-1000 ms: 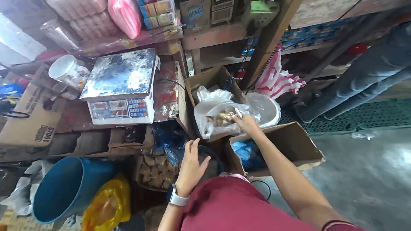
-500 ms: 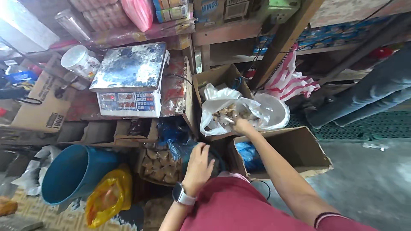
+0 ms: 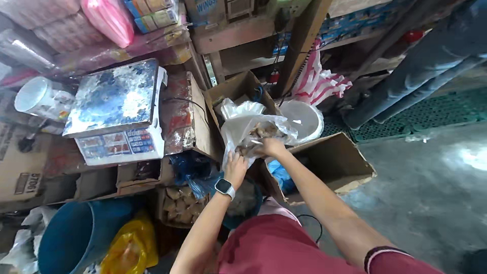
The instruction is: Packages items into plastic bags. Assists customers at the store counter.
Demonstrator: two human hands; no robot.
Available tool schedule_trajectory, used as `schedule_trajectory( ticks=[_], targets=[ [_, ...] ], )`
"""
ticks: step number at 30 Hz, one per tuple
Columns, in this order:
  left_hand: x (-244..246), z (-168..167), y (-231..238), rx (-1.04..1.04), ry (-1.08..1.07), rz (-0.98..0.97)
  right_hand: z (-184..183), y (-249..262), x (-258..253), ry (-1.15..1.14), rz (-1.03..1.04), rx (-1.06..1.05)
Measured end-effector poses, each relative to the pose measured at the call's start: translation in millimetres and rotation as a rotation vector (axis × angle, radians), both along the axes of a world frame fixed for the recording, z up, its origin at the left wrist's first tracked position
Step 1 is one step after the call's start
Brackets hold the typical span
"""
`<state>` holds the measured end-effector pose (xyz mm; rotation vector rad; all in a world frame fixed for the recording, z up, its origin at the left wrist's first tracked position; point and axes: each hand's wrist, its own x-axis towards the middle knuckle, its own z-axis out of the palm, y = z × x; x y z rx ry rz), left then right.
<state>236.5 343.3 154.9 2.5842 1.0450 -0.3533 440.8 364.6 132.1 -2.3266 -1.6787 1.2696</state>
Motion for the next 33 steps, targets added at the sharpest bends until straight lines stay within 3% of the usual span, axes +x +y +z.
schedule_trajectory(
  ticks=[5, 9, 13, 16, 20, 23, 28, 33],
  targets=[
    [-12.7, 8.0, 7.6, -0.007, -0.09, -0.078, -14.7, 34.1, 22.3, -0.025, 0.027, 0.012],
    [-20.7, 30.3, 14.0, 0.127, -0.246, -0.1, -18.3, 58.2, 40.6, -0.129, 0.061, 0.064],
    [-33.8, 33.7, 11.0, 0.255, -0.374, -0.106, -20.4, 78.4, 71.8, -0.21, -0.042, 0.143],
    [-37.7, 25.9, -5.4, 0.17, -0.341, -0.111, -20.1, 81.1, 88.0, -0.133, -0.063, 0.111],
    [-26.9, 20.9, -17.9, -0.075, -0.123, -0.074, -26.9, 64.4, 76.7, -0.027, 0.108, 0.033],
    [-22.6, 11.6, -20.0, -0.139, -0.066, -0.049, -24.3, 51.4, 57.6, -0.074, 0.223, -0.11],
    [-24.7, 7.5, -19.6, -0.138, -0.117, 0.015, -22.6, 62.1, 81.0, 0.104, -0.106, 0.152],
    [-24.3, 6.1, -21.2, -0.121, -0.126, 0.016, 8.0, 73.7, 94.8, 0.272, -0.401, 0.306]
  ],
)
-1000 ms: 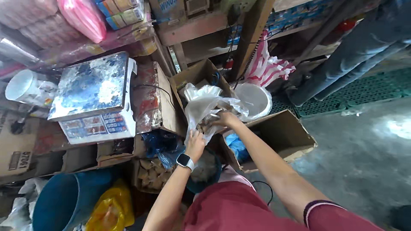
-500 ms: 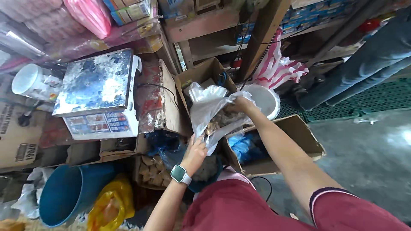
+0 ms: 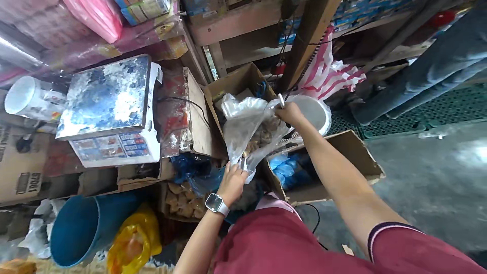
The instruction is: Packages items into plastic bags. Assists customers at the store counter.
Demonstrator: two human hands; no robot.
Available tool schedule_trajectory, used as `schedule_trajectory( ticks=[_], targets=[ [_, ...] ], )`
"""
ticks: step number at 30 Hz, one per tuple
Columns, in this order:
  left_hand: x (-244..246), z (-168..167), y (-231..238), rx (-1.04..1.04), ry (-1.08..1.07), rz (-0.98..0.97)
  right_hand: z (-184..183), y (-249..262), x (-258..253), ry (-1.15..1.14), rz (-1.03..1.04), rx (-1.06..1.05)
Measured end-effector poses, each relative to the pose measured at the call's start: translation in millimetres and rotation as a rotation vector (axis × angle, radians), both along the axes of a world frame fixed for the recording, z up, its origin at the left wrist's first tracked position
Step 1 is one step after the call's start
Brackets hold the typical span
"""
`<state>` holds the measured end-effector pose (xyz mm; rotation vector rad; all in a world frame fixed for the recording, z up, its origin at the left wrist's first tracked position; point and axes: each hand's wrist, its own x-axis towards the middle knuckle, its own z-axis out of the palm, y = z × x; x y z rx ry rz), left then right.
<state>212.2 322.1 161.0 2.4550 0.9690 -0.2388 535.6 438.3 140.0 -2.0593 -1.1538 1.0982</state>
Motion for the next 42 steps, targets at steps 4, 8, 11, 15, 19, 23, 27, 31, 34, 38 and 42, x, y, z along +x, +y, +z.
schedule_trajectory(
  ticks=[4, 8, 11, 15, 19, 23, 27, 31, 34, 38, 42],
  targets=[
    [1.4, 4.2, 1.0, 0.003, 0.024, 0.007, 9.4, -6.0, -8.6, 0.209, -0.116, 0.168],
    [-0.9, 8.2, 3.4, 0.03, 0.038, 0.033, 9.7, -24.8, -17.0, 0.025, 0.163, 0.096],
    [-1.7, 9.7, 4.8, 0.048, 0.005, 0.078, -10.9, -33.7, -31.7, -0.283, 0.444, -0.242],
    [8.5, 15.8, 4.2, 0.119, -0.048, 0.128, -26.3, -40.4, -42.2, -0.404, 0.516, -0.509],
    [19.9, 8.7, 2.0, 0.36, -0.231, 0.145, -17.5, -32.6, -39.8, -0.304, 0.509, -0.363],
    [32.4, 4.0, 6.9, 0.455, -0.302, 0.091, 1.3, -16.7, -28.4, -0.185, 0.326, -0.129],
    [46.2, 7.5, 16.4, 0.149, -0.061, -0.053, 19.7, 2.3, -12.8, -0.032, 0.133, -0.001],
    [56.9, 3.9, 15.9, -0.009, 0.207, 0.052, 34.3, 9.3, -8.3, -0.1, 0.162, 0.01],
    [57.9, 7.1, 17.5, -0.062, 0.429, 0.171, 26.4, 4.8, -9.4, -0.154, 0.192, -0.011],
    [49.3, 7.3, 23.8, -0.1, 0.481, 0.372, 39.2, -20.0, -24.6, -0.326, 0.237, -0.187],
    [44.5, -2.9, 26.5, -0.234, 0.397, 0.425, 45.1, -41.0, -56.6, -0.511, 0.328, -0.101]
  ],
)
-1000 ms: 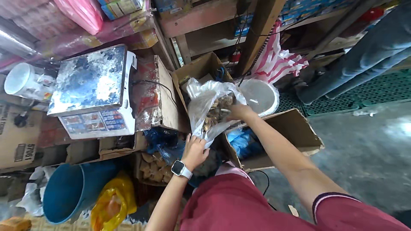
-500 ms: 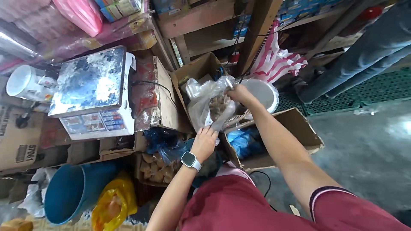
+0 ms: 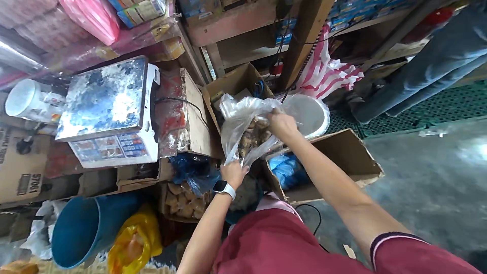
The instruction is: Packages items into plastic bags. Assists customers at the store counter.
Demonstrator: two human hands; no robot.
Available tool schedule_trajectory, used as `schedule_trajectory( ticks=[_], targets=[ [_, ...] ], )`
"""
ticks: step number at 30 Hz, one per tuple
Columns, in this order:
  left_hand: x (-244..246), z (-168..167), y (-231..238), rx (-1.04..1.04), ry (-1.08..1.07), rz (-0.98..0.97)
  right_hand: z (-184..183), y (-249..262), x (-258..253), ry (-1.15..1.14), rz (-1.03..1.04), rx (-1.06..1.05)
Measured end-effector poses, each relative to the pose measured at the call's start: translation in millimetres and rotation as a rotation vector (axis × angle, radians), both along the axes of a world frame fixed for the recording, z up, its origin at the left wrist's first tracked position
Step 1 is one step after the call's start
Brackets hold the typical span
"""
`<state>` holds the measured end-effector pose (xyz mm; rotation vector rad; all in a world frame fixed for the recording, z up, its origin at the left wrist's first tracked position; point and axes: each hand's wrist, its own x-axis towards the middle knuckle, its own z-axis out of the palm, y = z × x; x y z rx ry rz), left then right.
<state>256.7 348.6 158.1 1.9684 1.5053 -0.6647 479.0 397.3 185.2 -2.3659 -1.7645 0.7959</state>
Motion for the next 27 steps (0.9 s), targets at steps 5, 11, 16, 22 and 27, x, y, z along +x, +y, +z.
schedule_trajectory(
  ticks=[5, 11, 16, 22, 27],
  targets=[
    [-5.2, 13.5, 12.5, 0.086, -0.414, 0.3, -54.3, 6.8, -15.6, 0.147, 0.183, -0.289],
    [-23.6, 39.7, 49.1, 0.301, -0.955, 0.851, -66.7, 16.1, -5.2, 0.119, 0.069, -0.396],
    [-27.6, 37.2, 35.8, 0.428, -1.077, 0.876, -52.0, 14.6, -39.1, 0.07, 0.21, -0.458],
    [-24.4, 40.0, 17.6, 0.447, -1.059, 0.813, -79.8, 17.4, -50.7, 0.065, 0.255, -0.494],
    [-30.0, 42.1, 15.0, 0.469, -1.05, 0.784, -112.7, 38.8, -26.7, 0.204, 0.334, -0.423]
  ],
)
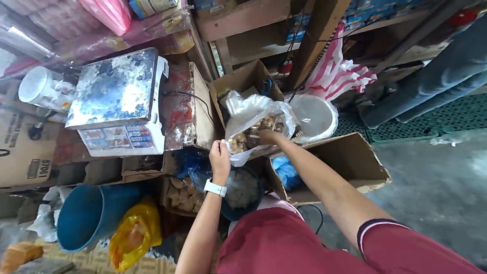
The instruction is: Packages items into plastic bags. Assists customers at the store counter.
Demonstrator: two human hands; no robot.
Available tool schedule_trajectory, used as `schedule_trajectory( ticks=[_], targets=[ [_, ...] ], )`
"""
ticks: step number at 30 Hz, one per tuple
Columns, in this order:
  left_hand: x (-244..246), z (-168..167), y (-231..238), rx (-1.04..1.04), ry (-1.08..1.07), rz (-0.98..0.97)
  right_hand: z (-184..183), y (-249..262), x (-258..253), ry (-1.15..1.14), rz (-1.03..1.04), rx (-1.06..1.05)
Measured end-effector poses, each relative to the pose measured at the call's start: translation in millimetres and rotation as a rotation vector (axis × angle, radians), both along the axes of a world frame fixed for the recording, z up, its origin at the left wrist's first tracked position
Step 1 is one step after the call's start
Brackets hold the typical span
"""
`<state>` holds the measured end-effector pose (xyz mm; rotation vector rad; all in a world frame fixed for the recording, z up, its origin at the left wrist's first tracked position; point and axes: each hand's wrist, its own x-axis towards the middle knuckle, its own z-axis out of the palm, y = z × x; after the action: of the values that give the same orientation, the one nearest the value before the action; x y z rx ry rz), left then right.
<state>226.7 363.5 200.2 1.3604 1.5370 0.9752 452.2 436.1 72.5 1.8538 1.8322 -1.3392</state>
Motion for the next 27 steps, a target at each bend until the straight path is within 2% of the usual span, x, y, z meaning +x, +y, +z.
schedule_trajectory(
  ticks=[3, 7, 12, 17, 23, 27],
  targets=[
    [-6.0, 1.4, -0.1, -0.013, 0.046, -0.039, -2.8, 6.4, 21.6, 0.075, -0.194, 0.031],
    [-6.9, 0.9, -0.8, -0.024, 0.128, -0.133, 12.6, 11.3, 38.9, 0.16, -0.482, 0.184],
    [-6.1, 1.3, -0.8, -0.02, 0.176, -0.184, 53.2, 20.5, 66.7, 0.22, -0.705, 0.352],
    [-3.2, 3.6, 0.6, -0.027, 0.237, -0.245, 55.8, 18.8, 89.2, 0.078, -0.603, 0.351],
    [5.0, 10.3, 3.1, -0.028, 0.313, -0.293, 78.6, -9.9, 51.4, 0.038, -0.598, 0.395],
    [19.1, 16.5, 9.8, -0.013, 0.292, -0.246, 95.2, -16.7, 33.7, 0.08, -0.569, 0.472]
  ],
)
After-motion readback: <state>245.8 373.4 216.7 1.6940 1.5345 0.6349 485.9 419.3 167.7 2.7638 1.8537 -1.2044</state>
